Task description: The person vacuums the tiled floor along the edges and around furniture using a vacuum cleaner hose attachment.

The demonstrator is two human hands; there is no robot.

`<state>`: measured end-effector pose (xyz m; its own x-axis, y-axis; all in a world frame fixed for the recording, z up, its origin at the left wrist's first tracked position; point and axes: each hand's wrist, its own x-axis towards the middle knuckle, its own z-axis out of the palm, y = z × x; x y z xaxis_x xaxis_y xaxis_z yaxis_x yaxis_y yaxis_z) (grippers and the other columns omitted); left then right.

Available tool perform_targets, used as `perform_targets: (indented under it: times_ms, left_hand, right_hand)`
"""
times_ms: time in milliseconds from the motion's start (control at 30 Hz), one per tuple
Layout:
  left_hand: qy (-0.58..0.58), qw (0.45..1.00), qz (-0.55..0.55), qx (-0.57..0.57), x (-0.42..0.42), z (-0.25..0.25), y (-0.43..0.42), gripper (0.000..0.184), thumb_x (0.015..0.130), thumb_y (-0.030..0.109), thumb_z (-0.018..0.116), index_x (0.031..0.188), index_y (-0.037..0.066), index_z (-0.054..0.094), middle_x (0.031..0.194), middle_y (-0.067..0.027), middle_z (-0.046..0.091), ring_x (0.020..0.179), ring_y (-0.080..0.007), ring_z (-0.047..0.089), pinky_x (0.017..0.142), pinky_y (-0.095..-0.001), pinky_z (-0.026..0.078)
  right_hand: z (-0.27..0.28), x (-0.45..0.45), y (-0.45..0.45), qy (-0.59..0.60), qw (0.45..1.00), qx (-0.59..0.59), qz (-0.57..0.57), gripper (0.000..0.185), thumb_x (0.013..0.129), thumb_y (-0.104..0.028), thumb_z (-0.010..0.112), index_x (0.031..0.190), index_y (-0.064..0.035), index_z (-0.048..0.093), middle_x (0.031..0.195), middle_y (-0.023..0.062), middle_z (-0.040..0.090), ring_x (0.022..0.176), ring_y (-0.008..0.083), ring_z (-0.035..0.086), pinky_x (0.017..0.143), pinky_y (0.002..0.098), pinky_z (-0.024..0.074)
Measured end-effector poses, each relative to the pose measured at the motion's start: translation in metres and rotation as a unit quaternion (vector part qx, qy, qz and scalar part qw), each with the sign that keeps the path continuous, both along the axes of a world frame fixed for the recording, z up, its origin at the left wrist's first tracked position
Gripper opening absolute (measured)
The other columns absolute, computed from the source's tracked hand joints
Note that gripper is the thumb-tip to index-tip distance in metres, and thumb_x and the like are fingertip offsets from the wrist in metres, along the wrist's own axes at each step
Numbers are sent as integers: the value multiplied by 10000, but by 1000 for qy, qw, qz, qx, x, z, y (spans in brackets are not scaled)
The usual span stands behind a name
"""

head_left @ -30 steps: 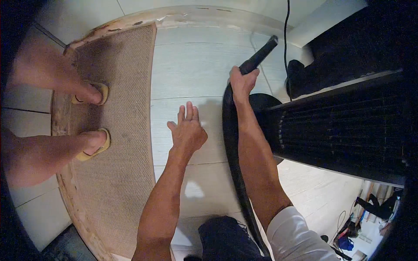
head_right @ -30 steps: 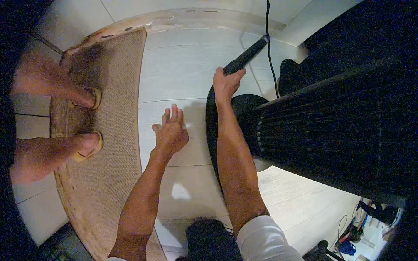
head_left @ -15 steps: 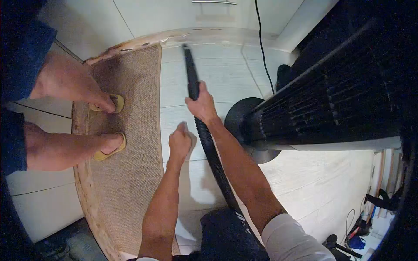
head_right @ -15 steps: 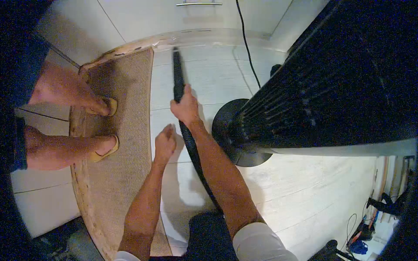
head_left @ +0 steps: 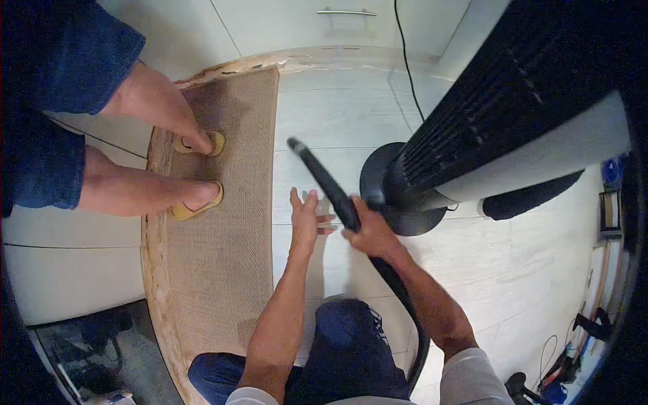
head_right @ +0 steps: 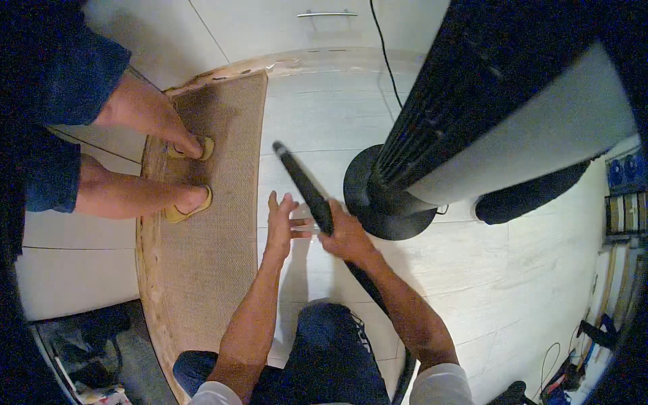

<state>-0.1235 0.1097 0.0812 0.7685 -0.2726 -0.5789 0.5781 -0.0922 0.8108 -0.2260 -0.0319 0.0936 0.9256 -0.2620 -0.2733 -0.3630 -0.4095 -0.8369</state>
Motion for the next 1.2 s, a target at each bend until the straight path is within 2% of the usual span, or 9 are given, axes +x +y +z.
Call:
perform_targets:
  times_ms: [133,167,300,533,600,667,867,1067,1200]
  left_hand:
    - [-152,967,-104,176,-25,-15,-13,994,876,310,641,1554,-36,2,1004,-297,669,878,-375,706,623,-422,586]
    - [-185,943,-116,251,-34,-21,-13,972,857,269,612,1536,-88,17,992,-320,681,921,-426,699,764,-443,562]
    - [-212,927,-98,292,-45,-16,-2,952,866,288,575,1535,-107,25,1040,-363,663,964,-489,671,892,-466,523]
    - [-226,919,-136,292,0,-9,-13,914,885,276,525,1541,-88,2,1029,-382,656,981,-503,661,902,-485,518]
    - [-209,921,-151,292,16,-20,-17,926,883,270,524,1537,-92,-23,1056,-394,645,990,-505,658,915,-486,516]
    - [-181,907,-150,351,18,-29,-22,890,894,236,533,1549,-64,11,1141,-335,640,1047,-421,657,920,-422,503]
    - [-216,926,-133,279,10,-48,-15,949,891,251,533,1517,-117,-77,1073,-396,639,1021,-513,640,917,-487,501]
    - [-171,935,-141,276,-109,-5,-16,858,923,203,485,1531,-101,-38,1195,-452,560,1139,-546,571,998,-474,453]
    - [-127,931,-242,244,-240,8,-17,882,961,208,513,1527,-87,-97,1201,-435,556,1091,-553,588,960,-504,472]
  right_hand:
    - [-12,-60,27,-57,998,13,39,689,770,-164,728,1356,14,413,982,284,648,944,445,666,816,470,525]
    - [-11,-67,33,-65,996,18,50,733,767,-186,734,1367,55,390,962,300,652,919,468,664,797,500,533]
    - [-1,-64,58,-87,996,-13,1,709,794,-216,772,1362,22,423,951,270,657,916,431,680,777,457,529]
    - [-10,-31,70,-118,990,-41,-62,761,806,-230,723,1410,55,359,922,307,663,883,479,665,796,507,535]
    - [-5,-11,61,-22,997,52,-46,711,810,-203,708,1389,34,372,900,312,662,875,490,664,794,515,536]
    - [-12,-8,62,4,997,64,-36,663,812,-189,702,1352,30,386,891,318,662,875,495,666,790,527,533]
    - [-36,-19,65,-74,995,17,-68,666,799,-192,715,1339,23,391,907,330,661,898,492,663,814,535,532]
    - [12,-118,59,40,998,2,-41,647,748,-213,731,1257,43,425,940,326,658,906,515,645,842,563,520]
    - [44,-247,61,132,986,33,-100,630,784,-217,757,1298,0,463,1185,300,612,1076,489,598,897,525,503]
